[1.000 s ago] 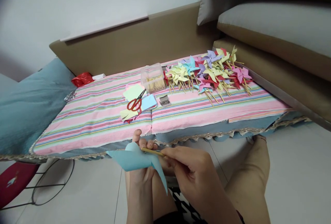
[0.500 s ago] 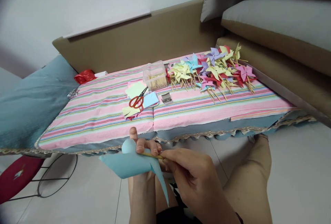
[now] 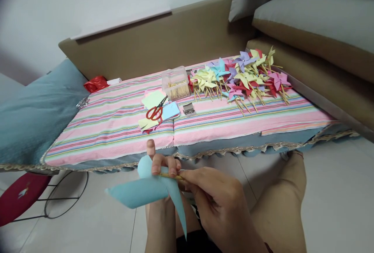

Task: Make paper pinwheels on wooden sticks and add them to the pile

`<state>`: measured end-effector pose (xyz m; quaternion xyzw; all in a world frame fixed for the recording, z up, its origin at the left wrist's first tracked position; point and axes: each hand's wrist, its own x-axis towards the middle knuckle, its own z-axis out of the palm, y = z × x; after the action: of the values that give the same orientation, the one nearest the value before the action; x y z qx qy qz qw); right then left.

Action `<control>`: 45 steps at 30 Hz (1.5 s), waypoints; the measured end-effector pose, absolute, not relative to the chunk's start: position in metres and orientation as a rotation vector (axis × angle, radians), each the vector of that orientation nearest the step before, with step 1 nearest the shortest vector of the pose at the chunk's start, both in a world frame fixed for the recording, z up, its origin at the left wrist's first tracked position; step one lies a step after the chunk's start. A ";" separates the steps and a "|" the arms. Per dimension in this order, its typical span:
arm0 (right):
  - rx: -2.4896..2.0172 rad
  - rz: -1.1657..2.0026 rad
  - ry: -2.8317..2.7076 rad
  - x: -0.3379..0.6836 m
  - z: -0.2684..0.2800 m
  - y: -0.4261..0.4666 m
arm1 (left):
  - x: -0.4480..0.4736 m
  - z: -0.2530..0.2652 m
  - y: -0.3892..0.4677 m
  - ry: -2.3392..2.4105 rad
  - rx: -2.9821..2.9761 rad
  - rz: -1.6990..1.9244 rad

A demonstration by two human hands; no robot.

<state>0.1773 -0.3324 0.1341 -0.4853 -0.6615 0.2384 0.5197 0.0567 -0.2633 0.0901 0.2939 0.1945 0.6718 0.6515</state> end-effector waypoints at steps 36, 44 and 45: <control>-1.422 1.191 -1.359 0.199 0.051 -0.315 | 0.038 0.082 -0.245 0.879 0.530 1.342; -1.450 1.120 -1.389 0.201 0.054 -0.316 | 0.040 0.080 -0.243 0.830 0.421 1.306; -1.461 1.096 -1.373 0.201 0.054 -0.315 | 0.040 0.081 -0.244 0.849 0.425 1.309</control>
<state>0.2013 -0.3154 0.0539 -0.5816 -0.5467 0.4362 0.4154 0.0401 -0.2436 0.0807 0.1903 0.3795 0.5856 0.6905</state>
